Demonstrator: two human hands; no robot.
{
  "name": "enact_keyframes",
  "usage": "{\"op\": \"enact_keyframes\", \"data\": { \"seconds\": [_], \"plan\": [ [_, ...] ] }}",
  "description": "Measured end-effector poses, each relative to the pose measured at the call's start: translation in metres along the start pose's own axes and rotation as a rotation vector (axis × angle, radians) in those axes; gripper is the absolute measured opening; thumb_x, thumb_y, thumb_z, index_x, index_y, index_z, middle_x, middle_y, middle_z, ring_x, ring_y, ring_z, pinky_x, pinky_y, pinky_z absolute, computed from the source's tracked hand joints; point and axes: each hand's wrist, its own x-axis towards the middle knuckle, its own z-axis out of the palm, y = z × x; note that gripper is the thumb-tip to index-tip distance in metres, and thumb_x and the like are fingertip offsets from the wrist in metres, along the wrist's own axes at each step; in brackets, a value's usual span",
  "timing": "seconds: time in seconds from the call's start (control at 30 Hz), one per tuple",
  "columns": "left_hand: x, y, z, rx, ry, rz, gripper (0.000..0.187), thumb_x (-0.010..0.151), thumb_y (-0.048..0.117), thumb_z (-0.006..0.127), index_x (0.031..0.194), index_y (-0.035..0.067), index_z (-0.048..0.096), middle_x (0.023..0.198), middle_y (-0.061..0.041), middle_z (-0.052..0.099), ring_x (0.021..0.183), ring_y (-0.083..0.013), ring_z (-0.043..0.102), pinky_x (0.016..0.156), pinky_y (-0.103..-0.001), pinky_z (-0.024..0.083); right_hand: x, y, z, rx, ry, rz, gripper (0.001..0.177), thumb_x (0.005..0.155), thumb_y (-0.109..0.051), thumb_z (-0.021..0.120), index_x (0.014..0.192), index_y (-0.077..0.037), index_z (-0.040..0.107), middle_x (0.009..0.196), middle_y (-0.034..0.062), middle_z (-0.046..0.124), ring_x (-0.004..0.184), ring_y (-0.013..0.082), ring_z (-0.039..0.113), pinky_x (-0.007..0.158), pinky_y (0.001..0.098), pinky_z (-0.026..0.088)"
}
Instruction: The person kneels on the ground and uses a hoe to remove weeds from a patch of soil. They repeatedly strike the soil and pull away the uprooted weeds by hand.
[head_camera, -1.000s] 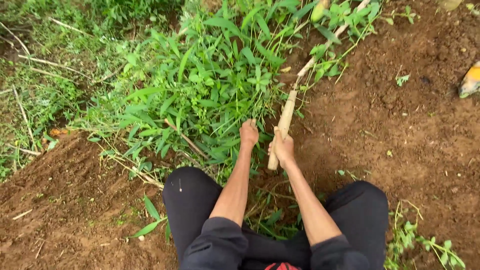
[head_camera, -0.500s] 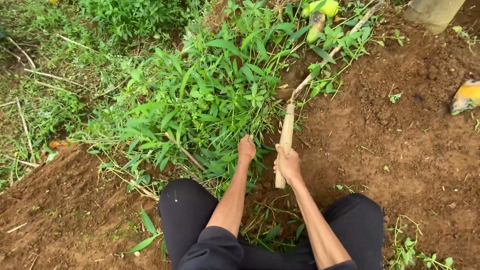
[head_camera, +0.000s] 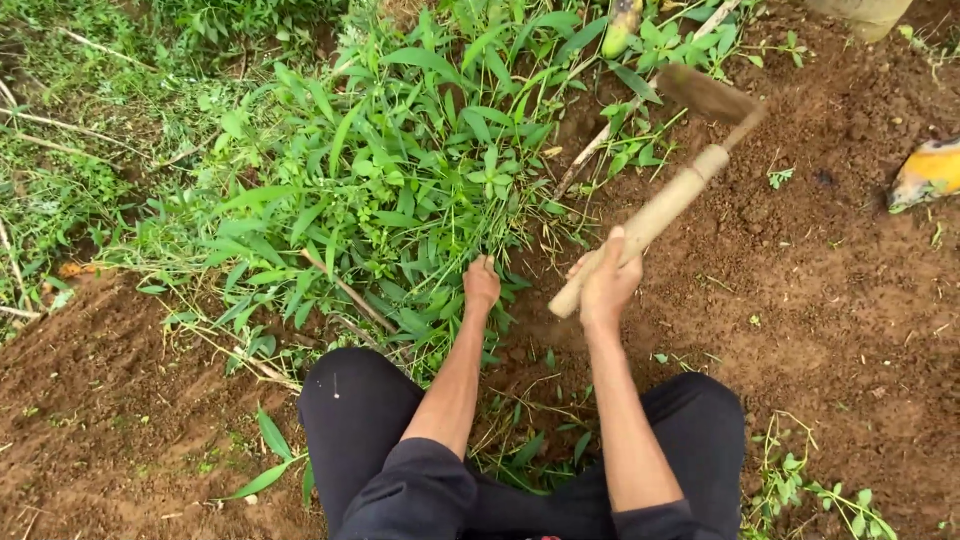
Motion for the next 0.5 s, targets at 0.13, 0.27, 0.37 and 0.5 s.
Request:
{"op": "enact_keyframes", "data": {
  "seconds": [0.13,0.27,0.37,0.5],
  "plan": [
    [0.023,-0.027,0.018,0.048,0.021,-0.032,0.040,0.115,0.033,0.036,0.125,0.008,0.066,0.126,-0.017,0.070,0.120,-0.0385,0.067,0.111,-0.055,0.052,-0.035,0.081,0.007,-0.145,-0.087,0.085,0.033,0.112,-0.031,0.041,0.109,-0.002,0.057,0.058,0.0048,0.057,0.046,0.0174,0.062,0.043,0.0275,0.056],
    [0.017,-0.025,0.015,-0.100,0.033,-0.092,0.045,0.113,0.039,0.039,0.132,0.006,0.064,0.128,-0.018,0.071,0.119,-0.0393,0.067,0.109,-0.057,0.052,-0.033,0.126,0.004,-0.324,-0.346,0.360,0.040,0.101,-0.036,0.059,0.109,0.003,0.061,0.062,0.0143,0.066,0.051,0.0223,0.068,0.048,0.0381,0.062],
    [0.006,-0.046,0.016,-0.179,0.009,-0.137,0.048,0.113,0.041,0.039,0.136,0.006,0.064,0.129,-0.020,0.070,0.119,-0.0414,0.067,0.108,-0.060,0.052,-0.040,0.116,-0.007,-0.268,-0.370,0.435,0.048,0.103,-0.038,0.057,0.119,0.008,0.057,0.064,0.0139,0.063,0.053,0.0221,0.067,0.049,0.0380,0.062],
    [0.007,-0.028,0.000,-0.206,0.035,-0.038,0.046,0.113,0.037,0.036,0.121,0.002,0.065,0.113,-0.026,0.071,0.107,-0.0485,0.068,0.099,-0.063,0.054,-0.030,0.069,-0.015,-0.165,-0.417,0.460,0.040,0.107,-0.034,0.047,0.117,0.004,0.055,0.064,0.0055,0.057,0.051,0.0161,0.059,0.046,0.0291,0.055]
  ]
}}
